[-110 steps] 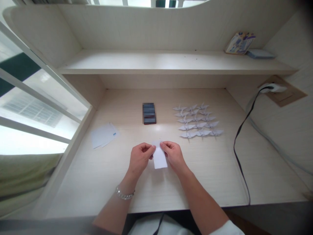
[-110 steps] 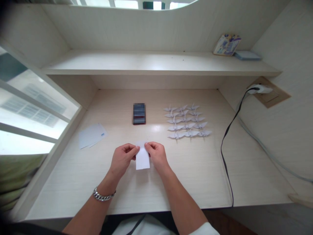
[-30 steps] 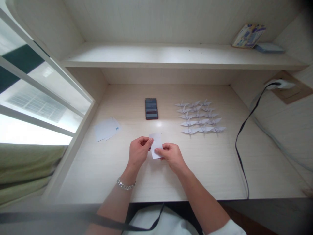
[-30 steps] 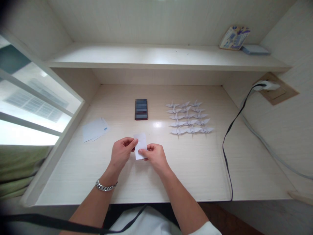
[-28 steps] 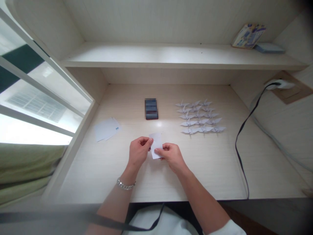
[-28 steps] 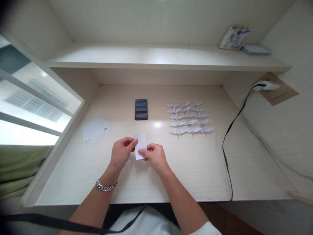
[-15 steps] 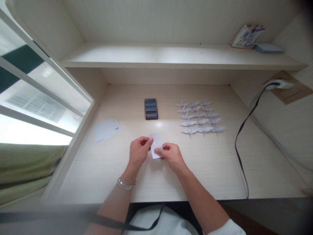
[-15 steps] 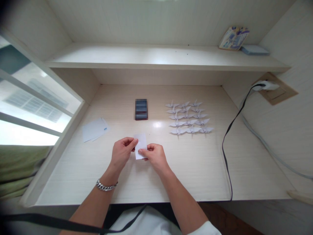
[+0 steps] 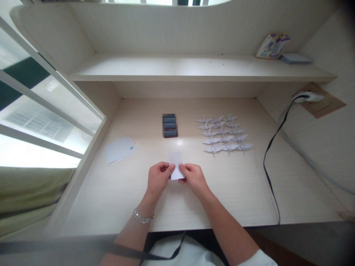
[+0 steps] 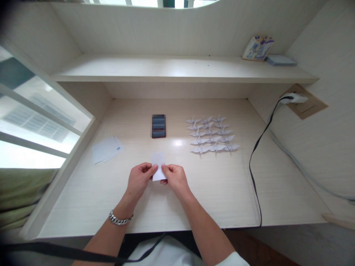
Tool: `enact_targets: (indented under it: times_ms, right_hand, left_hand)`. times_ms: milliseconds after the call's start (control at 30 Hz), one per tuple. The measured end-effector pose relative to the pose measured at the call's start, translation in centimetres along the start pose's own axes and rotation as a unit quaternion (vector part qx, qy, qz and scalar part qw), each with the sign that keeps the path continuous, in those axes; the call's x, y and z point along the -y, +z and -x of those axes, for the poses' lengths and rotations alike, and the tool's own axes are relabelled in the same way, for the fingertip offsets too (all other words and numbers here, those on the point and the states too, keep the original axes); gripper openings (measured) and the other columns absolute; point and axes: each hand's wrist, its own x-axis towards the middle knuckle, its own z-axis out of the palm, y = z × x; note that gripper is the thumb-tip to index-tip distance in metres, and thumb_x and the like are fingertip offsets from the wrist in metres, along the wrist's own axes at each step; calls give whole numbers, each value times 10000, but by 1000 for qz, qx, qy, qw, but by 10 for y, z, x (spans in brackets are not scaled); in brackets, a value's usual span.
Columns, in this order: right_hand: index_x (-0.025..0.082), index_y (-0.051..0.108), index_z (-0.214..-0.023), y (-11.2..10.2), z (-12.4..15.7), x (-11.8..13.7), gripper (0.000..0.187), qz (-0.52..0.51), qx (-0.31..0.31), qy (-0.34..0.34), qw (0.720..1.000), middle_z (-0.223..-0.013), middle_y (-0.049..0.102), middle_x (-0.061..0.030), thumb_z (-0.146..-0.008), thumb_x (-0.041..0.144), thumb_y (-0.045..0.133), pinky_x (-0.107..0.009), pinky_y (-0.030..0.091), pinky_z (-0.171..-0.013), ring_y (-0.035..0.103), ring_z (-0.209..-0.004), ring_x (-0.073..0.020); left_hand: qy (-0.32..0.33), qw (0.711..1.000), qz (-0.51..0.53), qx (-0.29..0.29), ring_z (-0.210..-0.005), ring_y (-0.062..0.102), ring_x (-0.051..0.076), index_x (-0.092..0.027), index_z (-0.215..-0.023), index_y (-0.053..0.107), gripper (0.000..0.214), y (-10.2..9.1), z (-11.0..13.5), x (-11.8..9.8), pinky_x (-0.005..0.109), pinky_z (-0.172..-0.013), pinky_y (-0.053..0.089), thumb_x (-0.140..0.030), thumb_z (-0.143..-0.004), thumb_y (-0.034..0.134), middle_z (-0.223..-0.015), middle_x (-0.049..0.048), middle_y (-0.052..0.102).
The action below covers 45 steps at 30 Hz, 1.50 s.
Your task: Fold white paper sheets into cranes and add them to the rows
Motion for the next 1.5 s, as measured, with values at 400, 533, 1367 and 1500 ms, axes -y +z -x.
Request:
enact_targets:
  times_ms: [400,533,1367,1500]
  right_hand:
    - [153,622,-700,-3,-3,-1,294,-6,-12,-36,999,-602,608,-10,-660,442,654,-223,386,-458,514,-515,-120]
    - [165,620,-733,-3,-1,4,254,-9,-43,-64,997,-632,604,5,-675,410,652,-213,378,-482,510,-542,-111]
    - [175,568,-667,-5,25,1,55,180,37,-93,978,-621,569,23,-700,203,534,-216,373,-524,497,-577,-109]
    - [167,549,-624,-23,30,-5,52,140,50,-69,986,-564,557,22,-668,151,526,-222,376,-525,493,-543,-105]
  left_hand:
    - [-13,997,71,14,-583,573,123,-130,-719,636,248,1,4,-4,243,-563,475,-358,-643,697,-657,18,638]
    - [-6,997,61,46,-570,562,119,-130,-693,620,238,0,6,-1,230,-541,453,-357,-661,687,-614,10,613]
    - [39,999,-21,-29,-552,493,106,-137,-770,675,325,-6,21,8,209,-510,376,-442,-657,659,-645,11,618]
    - [19,995,28,-96,-534,490,98,-131,-806,666,404,-12,16,11,208,-493,368,-489,-619,674,-636,3,606]
